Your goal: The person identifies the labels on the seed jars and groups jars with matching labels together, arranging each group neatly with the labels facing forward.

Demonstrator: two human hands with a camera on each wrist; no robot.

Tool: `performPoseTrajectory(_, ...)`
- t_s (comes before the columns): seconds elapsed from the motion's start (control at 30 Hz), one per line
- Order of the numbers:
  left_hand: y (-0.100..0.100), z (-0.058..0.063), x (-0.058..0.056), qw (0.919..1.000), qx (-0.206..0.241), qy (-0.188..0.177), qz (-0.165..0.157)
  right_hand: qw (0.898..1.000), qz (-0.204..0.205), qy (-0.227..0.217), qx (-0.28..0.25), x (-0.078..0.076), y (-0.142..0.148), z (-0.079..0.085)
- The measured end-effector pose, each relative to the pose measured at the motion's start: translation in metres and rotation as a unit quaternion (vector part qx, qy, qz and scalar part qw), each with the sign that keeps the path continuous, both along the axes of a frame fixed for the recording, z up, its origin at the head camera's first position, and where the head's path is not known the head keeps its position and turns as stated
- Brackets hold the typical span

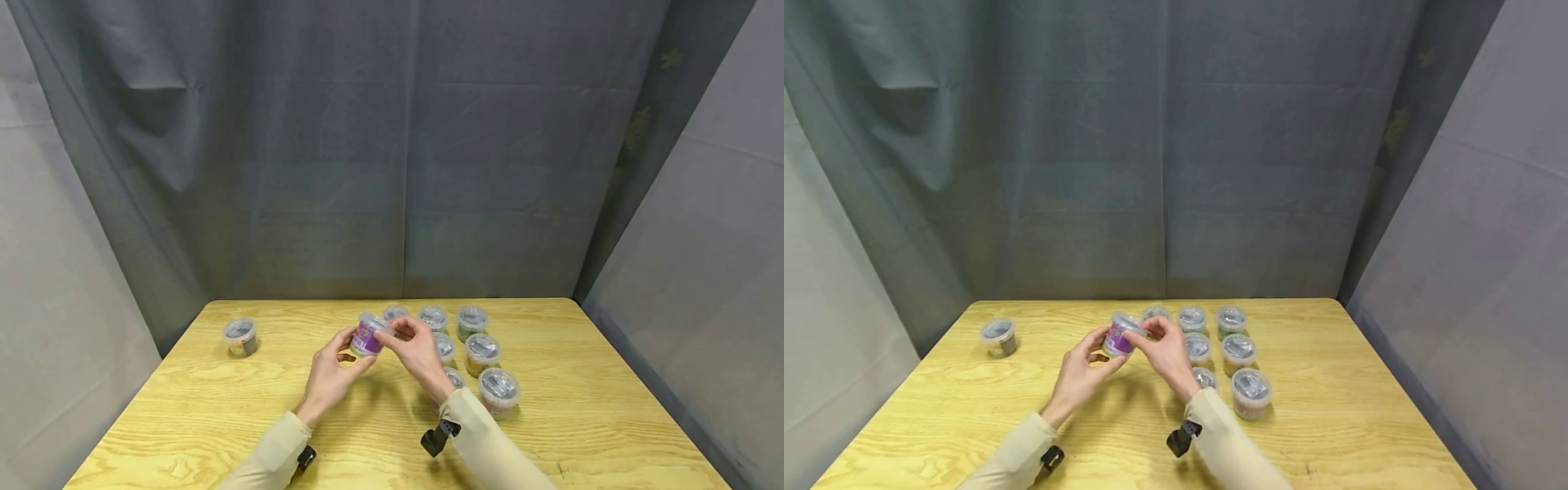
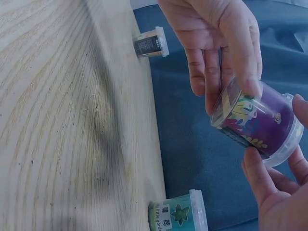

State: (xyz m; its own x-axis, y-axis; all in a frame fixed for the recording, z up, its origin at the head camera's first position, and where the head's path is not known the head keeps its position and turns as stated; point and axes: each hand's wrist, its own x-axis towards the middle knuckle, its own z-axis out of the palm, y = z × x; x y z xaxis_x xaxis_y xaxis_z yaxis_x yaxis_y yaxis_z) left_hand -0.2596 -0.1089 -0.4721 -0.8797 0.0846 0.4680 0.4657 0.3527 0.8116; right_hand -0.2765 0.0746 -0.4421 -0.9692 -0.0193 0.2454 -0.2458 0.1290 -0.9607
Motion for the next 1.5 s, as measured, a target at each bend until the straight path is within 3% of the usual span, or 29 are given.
performPoseTrajectory(0.3,0.000,0.006,-0.002,0.9979,0.026,-0.053,-0.028,0.999,0.007,-0.014,-0.028,0.001,0.007,-0.001)
performPoseTrajectory(0.43,0.000,0.008,-0.002,0.9982,0.022,-0.050,-0.024,1.000,0.004,-0.018,-0.019,0.006,0.006,0.007)
performPoseTrajectory(0.63,0.001,0.008,-0.002,0.9996,-0.005,-0.022,-0.015,1.000,-0.002,-0.011,-0.003,0.026,0.004,0.033)
performPoseTrajectory(0.73,0.002,0.016,0.002,0.9992,-0.006,-0.032,-0.023,1.000,0.001,-0.012,-0.004,0.028,0.006,0.038)
performPoseTrajectory(0.87,0.000,0.017,0.002,0.9968,0.009,-0.064,-0.046,1.000,0.015,-0.012,-0.012,0.016,0.011,0.023)
performPoseTrajectory(1.0,-0.002,0.008,-0.004,0.9973,0.020,-0.052,-0.048,0.999,0.019,-0.009,-0.025,0.004,0.013,0.006)
performPoseTrajectory(1.23,0.002,0.005,-0.005,0.9995,0.011,-0.001,-0.030,1.000,0.002,-0.004,-0.019,0.003,0.010,0.005)
performPoseTrajectory(1.5,0.006,0.014,0.000,0.9971,0.038,-0.047,-0.046,0.998,0.016,-0.004,-0.055,0.002,0.011,0.008)
